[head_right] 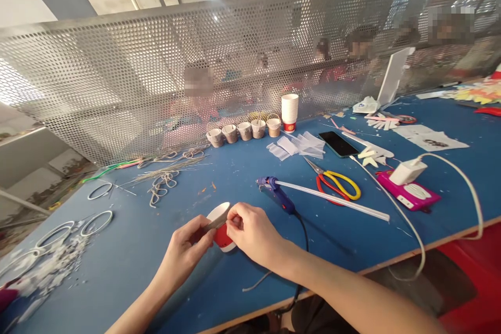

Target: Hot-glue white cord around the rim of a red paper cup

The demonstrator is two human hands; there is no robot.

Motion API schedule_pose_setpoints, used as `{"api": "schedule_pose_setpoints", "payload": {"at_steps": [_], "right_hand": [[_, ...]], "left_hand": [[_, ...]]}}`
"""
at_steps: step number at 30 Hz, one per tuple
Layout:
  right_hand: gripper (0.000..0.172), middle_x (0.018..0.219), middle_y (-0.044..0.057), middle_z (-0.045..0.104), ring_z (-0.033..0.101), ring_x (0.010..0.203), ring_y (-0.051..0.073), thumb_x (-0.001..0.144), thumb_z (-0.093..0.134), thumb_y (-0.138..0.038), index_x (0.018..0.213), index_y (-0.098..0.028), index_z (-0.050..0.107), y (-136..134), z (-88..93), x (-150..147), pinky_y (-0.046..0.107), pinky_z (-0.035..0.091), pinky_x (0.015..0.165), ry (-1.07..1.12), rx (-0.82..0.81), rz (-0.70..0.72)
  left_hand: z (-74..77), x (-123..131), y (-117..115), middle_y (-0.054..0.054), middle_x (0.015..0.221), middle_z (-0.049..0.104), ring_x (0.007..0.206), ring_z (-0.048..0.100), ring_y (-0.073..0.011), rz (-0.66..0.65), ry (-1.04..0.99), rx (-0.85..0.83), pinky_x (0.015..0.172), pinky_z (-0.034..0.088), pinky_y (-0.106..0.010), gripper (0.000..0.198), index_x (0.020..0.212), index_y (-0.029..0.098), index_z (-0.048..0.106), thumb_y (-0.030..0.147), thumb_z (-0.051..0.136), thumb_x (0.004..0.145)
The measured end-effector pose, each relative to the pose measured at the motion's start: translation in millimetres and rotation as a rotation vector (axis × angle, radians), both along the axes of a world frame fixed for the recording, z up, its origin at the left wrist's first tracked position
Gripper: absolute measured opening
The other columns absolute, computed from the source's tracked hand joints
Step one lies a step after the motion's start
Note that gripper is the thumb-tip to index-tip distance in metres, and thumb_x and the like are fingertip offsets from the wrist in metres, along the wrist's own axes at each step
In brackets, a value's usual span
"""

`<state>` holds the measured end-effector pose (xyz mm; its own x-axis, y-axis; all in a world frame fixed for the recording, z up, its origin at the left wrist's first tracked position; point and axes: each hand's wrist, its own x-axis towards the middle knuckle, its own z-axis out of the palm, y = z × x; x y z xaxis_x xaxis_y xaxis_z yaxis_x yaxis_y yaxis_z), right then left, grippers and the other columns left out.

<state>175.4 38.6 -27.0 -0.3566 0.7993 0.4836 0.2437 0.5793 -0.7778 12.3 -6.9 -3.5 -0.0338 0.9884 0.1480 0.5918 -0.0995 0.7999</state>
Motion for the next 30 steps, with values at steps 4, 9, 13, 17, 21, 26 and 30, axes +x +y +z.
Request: {"api": "schedule_pose_setpoints", "payload": {"at_steps": [4,9,13,17,21,26,30], "right_hand": [[0.011,0.061,-0.003,0.054,0.049,0.052,0.01,0.074,0.049,-0.011,0.069,-0.021,0.049,-1.0,-1.3,-1.1,0.02,0.04,0.05,0.009,-0.01,-0.002],[0.011,0.061,-0.003,0.055,0.05,0.052,0.01,0.075,0.05,-0.011,0.069,-0.021,0.05,-1.5,-2.8,-1.1,0.02,0.04,0.051,0.015,-0.014,-0.003],[0.011,0.061,-0.003,0.054,0.05,0.053,0.01,0.076,0.05,-0.012,0.069,-0.021,0.049,-2.7,-2.7,0.7,0.02,0.04,0.051,0.02,-0.022,0.001],[0.011,0.062,-0.003,0.054,0.05,0.053,0.01,0.077,0.05,-0.012,0.07,-0.02,0.05,-3.6,-1.2,1.0,0.021,0.04,0.052,0.018,-0.008,0.0],[0.012,0.063,-0.002,0.055,0.051,0.054,0.01,0.078,0.051,-0.012,0.07,-0.02,0.05,-2.5,-0.5,2.2,0.021,0.04,0.052,0.024,-0.002,0.004],[0.011,0.063,-0.001,0.056,0.051,0.053,0.01,0.08,0.052,-0.015,0.071,-0.02,0.052,-0.9,-1.3,4.3,0.021,0.041,0.051,0.044,0.014,-0.003],[0.012,0.062,-0.002,0.056,0.05,0.053,0.01,0.08,0.052,-0.014,0.07,-0.02,0.053,-1.5,-1.0,3.8,0.02,0.041,0.05,0.057,0.014,0.001]], "left_hand": [[1.2,0.5,-0.1,0.004,0.055,0.046,0.052,0.039,-0.0113,-0.004,-0.006,0.007,0.049,0.032,-0.021,0.019,0.058,0.018,0.054,0.027,0.052,0.075],[0.3,0.0,0.1,0.004,0.055,0.046,0.053,0.04,-0.0112,-0.024,0.003,0.007,0.05,0.033,-0.021,0.018,0.058,0.018,0.053,0.026,0.051,0.074],[-0.8,0.1,-0.2,0.004,0.055,0.044,0.053,0.039,-0.011,-0.032,0.026,0.009,0.05,0.033,-0.021,0.019,0.059,0.018,0.051,0.027,0.053,0.075],[-1.0,-0.5,0.3,0.004,0.055,0.043,0.053,0.038,-0.0107,-0.022,0.036,0.006,0.05,0.031,-0.022,0.021,0.059,0.018,0.049,0.029,0.052,0.076],[-1.1,-2.0,1.7,0.005,0.054,0.04,0.052,0.035,-0.0101,-0.003,0.016,-0.026,0.049,0.029,-0.022,0.023,0.057,0.018,0.047,0.031,0.051,0.076],[0.5,-1.6,1.8,0.005,0.051,0.039,0.05,0.037,-0.0103,-0.001,-0.039,-0.104,0.048,0.03,-0.022,0.024,0.057,0.019,0.044,0.034,0.049,0.075],[3.0,-1.2,0.9,0.005,0.052,0.039,0.049,0.039,-0.0105,0.0,-0.079,-0.14,0.048,0.031,-0.023,0.024,0.057,0.019,0.045,0.036,0.05,0.075]]}}
